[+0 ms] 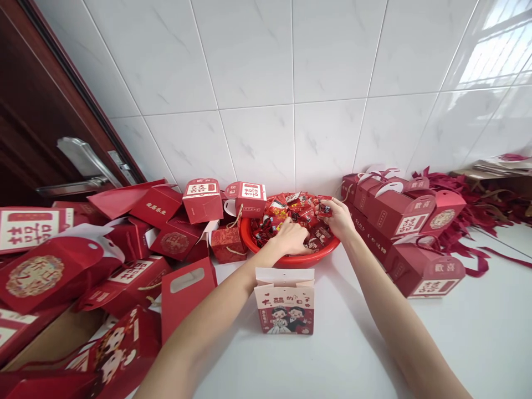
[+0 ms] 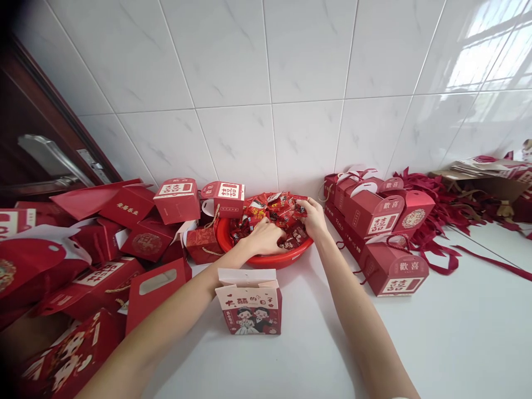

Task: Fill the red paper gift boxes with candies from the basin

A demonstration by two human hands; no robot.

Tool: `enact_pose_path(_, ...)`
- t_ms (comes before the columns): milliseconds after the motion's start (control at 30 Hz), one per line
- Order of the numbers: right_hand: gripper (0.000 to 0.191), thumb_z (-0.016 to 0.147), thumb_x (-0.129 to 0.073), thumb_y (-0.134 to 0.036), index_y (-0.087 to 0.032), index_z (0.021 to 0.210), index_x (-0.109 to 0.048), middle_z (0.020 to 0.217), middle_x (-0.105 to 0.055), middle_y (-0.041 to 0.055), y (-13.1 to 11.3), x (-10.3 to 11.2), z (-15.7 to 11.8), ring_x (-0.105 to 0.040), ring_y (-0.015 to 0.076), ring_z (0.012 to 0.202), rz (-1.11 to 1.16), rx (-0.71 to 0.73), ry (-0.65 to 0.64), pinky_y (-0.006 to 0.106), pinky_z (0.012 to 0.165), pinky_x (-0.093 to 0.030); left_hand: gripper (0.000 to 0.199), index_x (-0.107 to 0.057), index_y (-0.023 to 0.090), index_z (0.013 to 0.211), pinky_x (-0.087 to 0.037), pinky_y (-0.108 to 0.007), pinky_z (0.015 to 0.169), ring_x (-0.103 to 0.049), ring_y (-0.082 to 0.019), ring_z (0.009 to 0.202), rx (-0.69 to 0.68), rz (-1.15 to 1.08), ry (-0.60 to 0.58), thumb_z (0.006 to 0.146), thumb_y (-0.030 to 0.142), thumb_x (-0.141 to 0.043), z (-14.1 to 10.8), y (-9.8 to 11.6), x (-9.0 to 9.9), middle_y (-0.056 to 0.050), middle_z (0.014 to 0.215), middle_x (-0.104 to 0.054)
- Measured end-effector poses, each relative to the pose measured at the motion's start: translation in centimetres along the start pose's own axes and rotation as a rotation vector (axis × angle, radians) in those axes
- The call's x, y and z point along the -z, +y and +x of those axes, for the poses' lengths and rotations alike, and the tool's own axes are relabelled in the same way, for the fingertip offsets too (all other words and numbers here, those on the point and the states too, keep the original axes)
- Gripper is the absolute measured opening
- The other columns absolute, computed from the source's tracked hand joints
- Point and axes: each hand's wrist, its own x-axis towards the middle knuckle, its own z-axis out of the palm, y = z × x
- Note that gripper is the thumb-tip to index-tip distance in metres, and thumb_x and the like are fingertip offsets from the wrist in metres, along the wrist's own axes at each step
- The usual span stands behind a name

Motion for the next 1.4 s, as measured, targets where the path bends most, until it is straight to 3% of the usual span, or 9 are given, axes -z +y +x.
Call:
enact_pose_path(100,0.017,0.054,-0.075,-0.028,-0.022,0.066,-0.063,0.066,-0.066,-0.0019,-0.1,-0.2,-0.2,-0.063,0.0153,0.064,-0.006,-0.008,0.006,0.023,0.051,-0.049,0.033,-0.074,0.017,0.075,-0.043,-0.043,0.096,-0.071,-0.033,0.093,0.012,0.019,-0.065,0.08,0.049,-0.066,0.6,0.6,0.4,-0.016,0.088,-0.077)
enact_pose_path(233,0.018,0.053,-0.076,-0.028,-0.022,0.065,-0.064,0.065,-0.067,-0.002,-0.3,-0.4,-0.5,-0.062,0.0148,0.061,-0.011,-0.009,-0.007,0.024,0.051,-0.05,0.04,-0.075,0.013,0.099,-0.046,-0.041,0.096,-0.069,-0.035,0.106,0.062,0.062,-0.179,0.079,0.048,-0.067,1.5,1.2,1.0,-0.021,0.109,-0.075)
enact_pose_path(367,0.018,0.053,-0.076,-0.028,-0.021,0.064,-0.063,0.062,-0.066,-0.0024,-0.5,-0.5,-0.7,-0.06,0.0138,0.059,-0.024,-0.011,-0.014,0.023,0.051,-0.049,0.04,-0.075,0.018,0.106,-0.047,-0.042,0.097,-0.069,-0.035,0.104,-0.006,0.013,-0.245,0.073,0.04,-0.072,1.6,0.7,1.6,-0.017,0.107,-0.075)
enact_pose_path(600,0.02,0.052,-0.078,-0.029,-0.022,0.064,-0.064,0.064,-0.067,-0.0024,-0.5,-0.5,-0.7,-0.059,0.0137,0.058,-0.043,-0.007,-0.032,0.023,0.049,-0.048,0.028,-0.072,0.019,0.098,-0.043,-0.044,0.101,-0.068,-0.033,0.1,-0.097,-0.1,-0.209,0.072,0.03,-0.069,1.5,-0.4,0.2,-0.011,0.097,-0.076)
enact_pose_path(767,0.02,0.051,-0.078,-0.03,-0.022,0.064,-0.064,0.064,-0.067,-0.0025,-0.3,-0.6,-0.6,-0.06,0.0141,0.06,-0.054,0.005,-0.026,0.022,0.049,-0.048,0.045,-0.062,0.018,0.113,-0.046,-0.04,0.097,-0.067,-0.033,0.105,-0.092,-0.191,-0.167,0.07,0.03,-0.071,1.5,-0.6,-0.5,-0.011,0.107,-0.073)
enact_pose_path(900,0.021,0.052,-0.077,-0.031,-0.021,0.066,-0.065,0.066,-0.068,-0.0021,-0.2,-0.6,-0.6,-0.06,0.0136,0.059,-0.072,0.002,-0.025,0.022,0.049,-0.046,0.051,-0.057,0.019,0.12,-0.05,-0.038,0.092,-0.066,-0.032,0.107,-0.081,-0.27,-0.223,0.071,0.027,-0.068,1.8,-0.7,-0.6,-0.012,0.116,-0.071)
enact_pose_path(1033,0.021,0.053,-0.078,-0.031,-0.021,0.067,-0.065,0.066,-0.069,-0.0019,-0.1,-0.5,-0.7,-0.06,0.0137,0.059,-0.073,0.004,-0.034,0.023,0.049,-0.047,0.047,-0.058,0.018,0.111,-0.053,-0.031,0.081,-0.069,-0.028,0.101,-0.075,-0.468,-0.269,0.066,0.024,-0.071,2.3,-0.9,-0.7,-0.01,0.113,-0.071)
enact_pose_path(1267,0.022,0.054,-0.078,-0.032,-0.022,0.067,-0.064,0.067,-0.068,-0.0017,-0.2,-0.4,-0.6,-0.061,0.0136,0.06,-0.092,0.011,-0.044,0.022,0.051,-0.047,0.038,-0.055,0.02,0.088,-0.05,-0.026,0.057,-0.066,-0.019,0.068,0.012,-0.777,-0.15,0.057,0.015,-0.077,2.5,-1.5,-1.9,0.001,0.084,-0.066)
enact_pose_path(1400,0.021,0.053,-0.078,-0.029,-0.021,0.066,-0.064,0.066,-0.067,-0.0023,-0.4,-0.5,-0.8,-0.059,0.0126,0.058,-0.064,0.003,-0.029,0.022,0.05,-0.047,0.039,-0.056,0.019,0.084,-0.047,-0.025,0.053,-0.059,-0.013,0.057,0.027,-1.022,-0.092,0.054,0.015,-0.08,1.9,-2.4,-1.6,0.005,0.074,-0.062)
